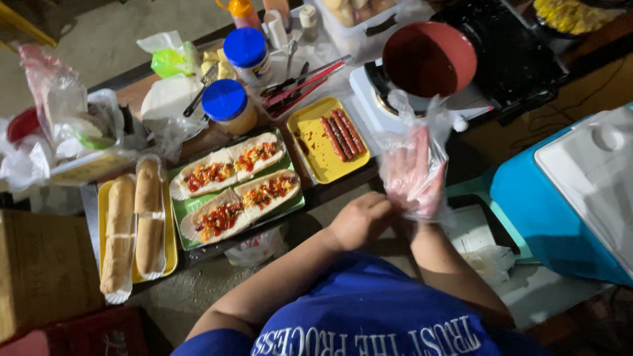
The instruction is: The person assembles hot dogs by placing cooked sausages into sliced buns, adding shredded toppings, squeezing sauce, and grating cheese over them. The person uses tongs, a squeeze bottle, and a grater to add ingredients to the buns on a tray.
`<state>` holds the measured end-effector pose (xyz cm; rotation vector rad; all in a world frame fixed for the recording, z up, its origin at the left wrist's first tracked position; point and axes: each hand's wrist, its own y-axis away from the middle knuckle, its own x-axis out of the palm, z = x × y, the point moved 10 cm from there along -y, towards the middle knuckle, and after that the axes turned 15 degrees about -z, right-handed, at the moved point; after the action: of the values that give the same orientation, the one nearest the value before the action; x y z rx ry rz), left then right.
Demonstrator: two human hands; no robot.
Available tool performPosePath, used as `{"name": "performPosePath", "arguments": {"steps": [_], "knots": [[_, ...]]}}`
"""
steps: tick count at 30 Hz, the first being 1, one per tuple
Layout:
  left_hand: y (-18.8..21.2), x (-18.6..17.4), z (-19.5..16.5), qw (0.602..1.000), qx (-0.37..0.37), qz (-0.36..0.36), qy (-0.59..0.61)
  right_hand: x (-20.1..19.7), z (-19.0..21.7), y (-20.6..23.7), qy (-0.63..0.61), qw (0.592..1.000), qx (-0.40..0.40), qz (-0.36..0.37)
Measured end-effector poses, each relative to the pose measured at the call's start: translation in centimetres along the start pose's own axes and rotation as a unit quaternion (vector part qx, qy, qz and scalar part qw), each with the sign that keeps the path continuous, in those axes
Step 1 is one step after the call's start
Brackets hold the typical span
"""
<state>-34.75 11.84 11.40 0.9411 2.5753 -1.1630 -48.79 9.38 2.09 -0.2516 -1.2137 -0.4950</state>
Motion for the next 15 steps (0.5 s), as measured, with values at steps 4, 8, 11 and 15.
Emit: {"name": "performPosePath", "arguments": {"steps": [4, 8, 11, 15], "knots": [[0.2, 1.6, -0.4, 1.0, 0.002, 0.025, 0.005, 0.5, 2.6, 0.0, 0.189, 0.97, -0.146, 0.035], [0.3, 1.3, 1.7, 0.995, -0.088, -0.034, 0.029, -1.8, 0.0, -1.8, 0.228, 0.973, -0.037, 0.021], [0.5, 1.8, 0.7, 0.998, -0.042, -0.045, 0.03, -2.9, -2.3, -2.0, 0.241, 0.968, 0.071, -0.017], [0.6, 3.1, -2.7, 0.997, 0.064, 0.033, -0.034, -0.1, -3.9, -0.6, 0.202, 0.968, 0.151, -0.004]]}}
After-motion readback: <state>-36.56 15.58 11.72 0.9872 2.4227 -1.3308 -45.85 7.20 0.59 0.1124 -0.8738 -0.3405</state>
